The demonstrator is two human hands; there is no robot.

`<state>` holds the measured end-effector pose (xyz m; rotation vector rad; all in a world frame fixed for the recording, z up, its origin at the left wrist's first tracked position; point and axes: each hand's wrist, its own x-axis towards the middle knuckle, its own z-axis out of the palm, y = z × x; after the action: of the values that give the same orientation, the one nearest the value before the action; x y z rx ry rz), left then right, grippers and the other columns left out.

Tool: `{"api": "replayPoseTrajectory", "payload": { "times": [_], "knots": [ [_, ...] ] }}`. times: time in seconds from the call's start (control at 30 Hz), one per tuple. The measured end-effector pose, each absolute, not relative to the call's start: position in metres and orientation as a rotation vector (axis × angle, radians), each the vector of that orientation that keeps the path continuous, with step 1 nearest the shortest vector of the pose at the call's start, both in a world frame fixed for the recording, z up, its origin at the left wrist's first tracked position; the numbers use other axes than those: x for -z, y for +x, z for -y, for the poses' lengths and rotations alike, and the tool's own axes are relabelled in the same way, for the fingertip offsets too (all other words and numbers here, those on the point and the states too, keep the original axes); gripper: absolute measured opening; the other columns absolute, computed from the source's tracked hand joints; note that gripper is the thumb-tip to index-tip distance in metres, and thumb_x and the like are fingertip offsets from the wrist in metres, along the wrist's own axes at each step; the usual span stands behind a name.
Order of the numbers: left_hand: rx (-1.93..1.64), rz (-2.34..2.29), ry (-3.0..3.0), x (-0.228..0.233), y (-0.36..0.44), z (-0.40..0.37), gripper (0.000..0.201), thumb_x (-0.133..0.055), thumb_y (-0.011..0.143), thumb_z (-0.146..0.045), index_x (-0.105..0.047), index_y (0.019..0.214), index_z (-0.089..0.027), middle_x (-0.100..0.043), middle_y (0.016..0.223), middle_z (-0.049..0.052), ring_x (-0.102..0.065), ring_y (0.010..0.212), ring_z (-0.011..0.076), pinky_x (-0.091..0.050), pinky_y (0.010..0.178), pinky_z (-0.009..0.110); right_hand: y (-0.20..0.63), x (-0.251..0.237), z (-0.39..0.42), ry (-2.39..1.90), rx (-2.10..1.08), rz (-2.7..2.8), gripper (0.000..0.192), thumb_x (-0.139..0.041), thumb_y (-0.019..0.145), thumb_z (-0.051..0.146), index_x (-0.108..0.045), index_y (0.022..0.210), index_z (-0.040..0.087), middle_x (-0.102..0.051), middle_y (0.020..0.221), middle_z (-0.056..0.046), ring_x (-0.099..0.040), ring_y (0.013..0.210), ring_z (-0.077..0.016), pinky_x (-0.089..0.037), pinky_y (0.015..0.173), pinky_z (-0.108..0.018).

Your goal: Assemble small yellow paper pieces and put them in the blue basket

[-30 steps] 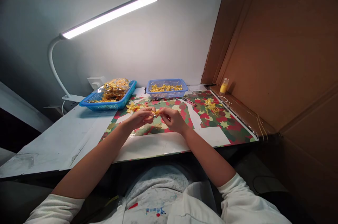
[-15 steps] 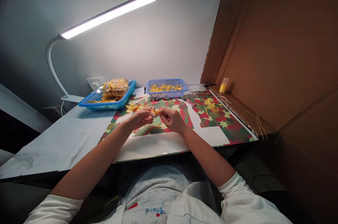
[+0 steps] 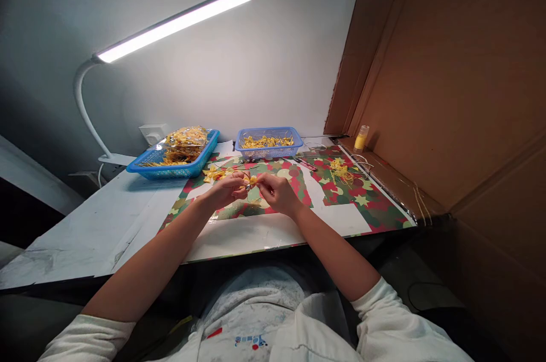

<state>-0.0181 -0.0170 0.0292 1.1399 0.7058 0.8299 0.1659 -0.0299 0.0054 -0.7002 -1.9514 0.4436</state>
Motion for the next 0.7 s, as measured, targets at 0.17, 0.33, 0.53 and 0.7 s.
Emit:
{"api": "replayPoseTrajectory", "payload": {
  "times": [0.17, 0.33, 0.53, 0.7],
  "knots": [
    [-0.892, -0.755, 1.247, -0.0324, -0.0164, 0.0213, 0.028, -0.069, 0.059, -0.022, -0.041, 0.061, -0.017, -0.038, 0.054, -0.007, -0.025, 0.045, 0.0026, -0.017, 0.047, 0.022, 0.1655, -0.0041, 0.0297, -0.718, -0.455, 1.952, 0.014, -0.047, 0.088, 0.023, -0.058, 0.081, 0.020, -0.046, 0.056, 0.004, -0.035, 0.047, -0.0081, -0.032, 0.048, -0.023],
    [-0.880, -0.755, 1.268, -0.0342, -0.0150, 0.0238, 0.032, -0.070, 0.059, -0.023, -0.038, 0.061, -0.017, -0.039, 0.055, -0.007, -0.025, 0.046, 0.0027, -0.016, 0.047, 0.022, 0.1643, -0.0015, 0.0291, -0.712, -0.482, 1.952, 0.015, -0.047, 0.089, 0.027, -0.058, 0.082, 0.020, -0.045, 0.056, 0.004, -0.034, 0.047, -0.0083, -0.032, 0.049, -0.023],
    [-0.850, -0.709, 1.157, -0.0311, -0.0164, 0.0188, 0.024, -0.066, 0.059, -0.020, -0.043, 0.064, -0.017, -0.034, 0.048, -0.009, -0.023, 0.040, 0.0021, -0.018, 0.046, 0.020, 0.1641, -0.0028, 0.0295, -0.711, -0.590, 1.909, 0.016, -0.047, 0.091, 0.029, -0.059, 0.087, 0.020, -0.050, 0.061, 0.003, -0.037, 0.050, -0.0091, -0.032, 0.049, -0.023],
    [-0.799, -0.630, 1.027, -0.0324, -0.0192, 0.0190, 0.021, -0.066, 0.059, -0.018, -0.046, 0.067, -0.016, -0.047, 0.057, -0.005, -0.025, 0.039, 0.0013, -0.020, 0.044, 0.019, 0.1648, -0.0050, 0.0299, -0.712, -0.610, 1.907, 0.020, -0.046, 0.092, 0.035, -0.058, 0.084, 0.020, -0.048, 0.061, 0.003, -0.035, 0.051, -0.0090, -0.032, 0.049, -0.023]
  ]
}}
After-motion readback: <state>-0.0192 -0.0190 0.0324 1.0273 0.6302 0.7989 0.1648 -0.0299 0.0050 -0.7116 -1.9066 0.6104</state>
